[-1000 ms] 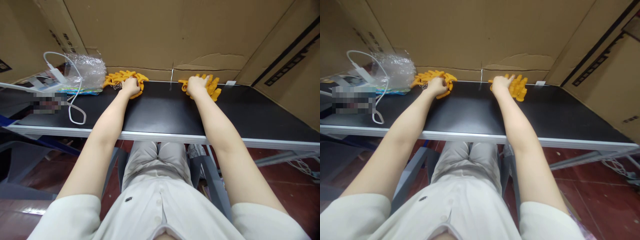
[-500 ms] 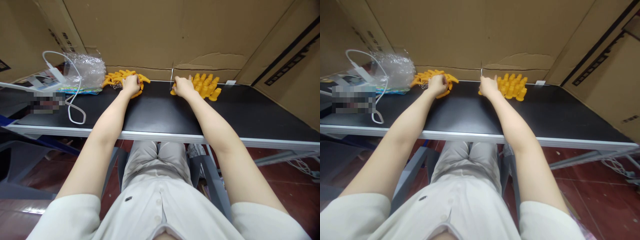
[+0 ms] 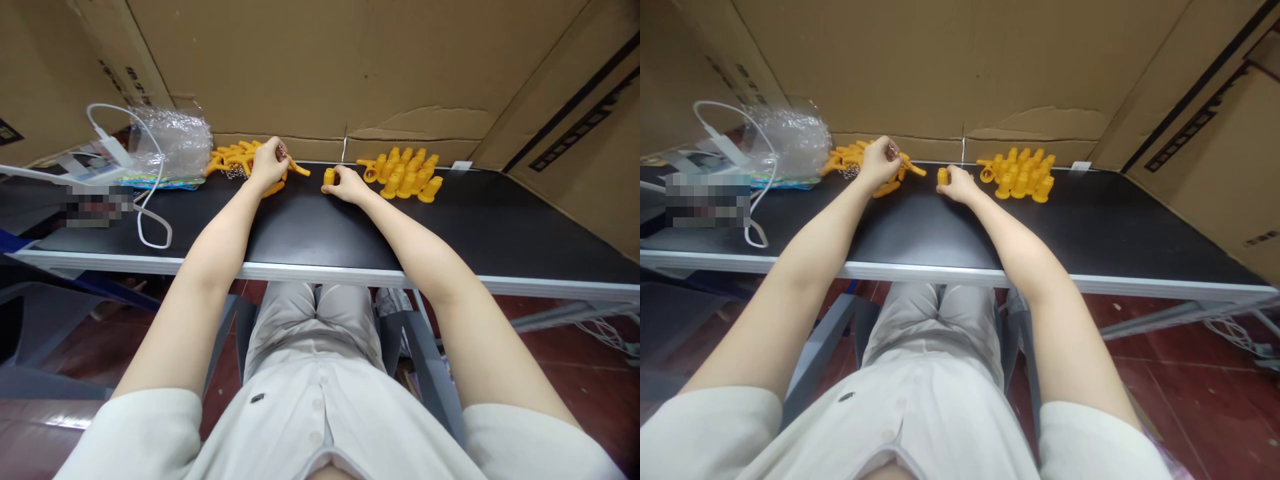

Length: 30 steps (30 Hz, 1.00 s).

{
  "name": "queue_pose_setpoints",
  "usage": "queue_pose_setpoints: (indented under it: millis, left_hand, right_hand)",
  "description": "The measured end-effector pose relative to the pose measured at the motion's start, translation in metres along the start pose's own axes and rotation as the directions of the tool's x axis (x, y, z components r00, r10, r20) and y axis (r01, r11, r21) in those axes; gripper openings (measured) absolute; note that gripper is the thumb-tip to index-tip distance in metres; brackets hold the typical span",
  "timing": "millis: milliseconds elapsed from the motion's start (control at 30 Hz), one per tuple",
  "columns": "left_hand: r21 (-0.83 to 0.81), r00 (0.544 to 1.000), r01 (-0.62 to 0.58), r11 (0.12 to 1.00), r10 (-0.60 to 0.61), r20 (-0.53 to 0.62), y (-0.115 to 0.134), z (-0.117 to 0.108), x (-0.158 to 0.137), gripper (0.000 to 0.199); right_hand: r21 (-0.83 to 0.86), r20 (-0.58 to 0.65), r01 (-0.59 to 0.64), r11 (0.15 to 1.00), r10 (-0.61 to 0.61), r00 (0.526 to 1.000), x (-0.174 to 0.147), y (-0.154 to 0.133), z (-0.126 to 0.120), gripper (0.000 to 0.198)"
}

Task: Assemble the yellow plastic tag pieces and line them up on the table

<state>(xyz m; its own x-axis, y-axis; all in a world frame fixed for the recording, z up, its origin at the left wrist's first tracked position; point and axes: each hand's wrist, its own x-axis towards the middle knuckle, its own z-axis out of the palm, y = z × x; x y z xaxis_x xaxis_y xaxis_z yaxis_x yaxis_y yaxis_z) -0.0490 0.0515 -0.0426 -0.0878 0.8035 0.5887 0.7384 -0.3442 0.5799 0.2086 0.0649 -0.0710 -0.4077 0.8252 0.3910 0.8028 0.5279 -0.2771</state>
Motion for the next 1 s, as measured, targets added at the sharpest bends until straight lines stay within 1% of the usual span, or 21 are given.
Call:
queue_pose_setpoints:
  millis: [67,100,267,400,500,600,667,733,833,900,1000]
  left_hand:
    - [-0.086,1.0,0.007,0.996,-0.009,-0.021,-0.001,0.004,0.004,0.013]
    - [-0.119,0.999,0.013,0.993,-0.017,-0.028,-0.002,0.005,0.006,0.015]
    - [-0.269,0.997,0.044,0.962,-0.058,-0.044,0.003,0.014,0.009,0.018]
    - [-0.327,0.994,0.099,0.94,-0.107,-0.005,0.014,0.016,0.007,0.019]
    - [-0.286,0.989,0.144,0.947,-0.133,0.059,0.023,0.015,0.002,0.015]
    - [-0.173,0.974,0.179,0.968,-0.149,0.173,0.031,0.012,-0.007,0.007]
    - [-0.084,0.953,0.189,0.978,-0.163,0.254,0.034,0.01,-0.012,0.023]
    - [-0.029,0.937,0.191,0.981,-0.173,0.304,0.035,0.011,-0.015,0.043]
    - [-0.032,0.925,0.181,0.983,-0.159,0.346,0.031,0.014,-0.016,0.063]
    - [-0.031,0.921,0.18,0.983,-0.158,0.356,0.03,0.015,-0.016,0.069]
    - [0.0,0.916,0.172,0.985,-0.16,0.369,0.031,0.015,-0.016,0.069]
  right_hand:
    - [0.005,0.069,-0.071,0.997,0.07,0.995,-0.005,-0.011,-0.01,0.034]
    - [-0.022,0.082,-0.076,0.997,0.077,0.994,-0.007,-0.016,-0.016,0.035]
    - [-0.185,0.09,0.045,0.982,-0.028,0.996,-0.014,-0.026,-0.031,0.037]
    - [-0.226,0.129,0.052,0.973,-0.023,0.991,-0.016,-0.029,-0.036,0.039]
    - [-0.232,0.149,0.043,0.972,-0.008,0.989,-0.018,-0.034,-0.04,0.041]
    - [-0.238,0.154,0.041,0.97,-0.004,0.988,-0.019,-0.035,-0.041,0.044]
    - [-0.236,0.154,0.045,0.971,-0.009,0.988,-0.018,-0.032,-0.04,0.044]
    - [-0.226,0.147,0.056,0.973,-0.023,0.989,-0.017,-0.028,-0.038,0.043]
    - [-0.209,0.126,0.079,0.975,-0.054,0.991,-0.015,-0.023,-0.035,0.042]
    - [-0.208,0.122,0.086,0.974,-0.061,0.991,-0.015,-0.022,-0.034,0.042]
    - [-0.217,0.129,0.074,0.973,-0.046,0.991,-0.016,-0.025,-0.036,0.043]
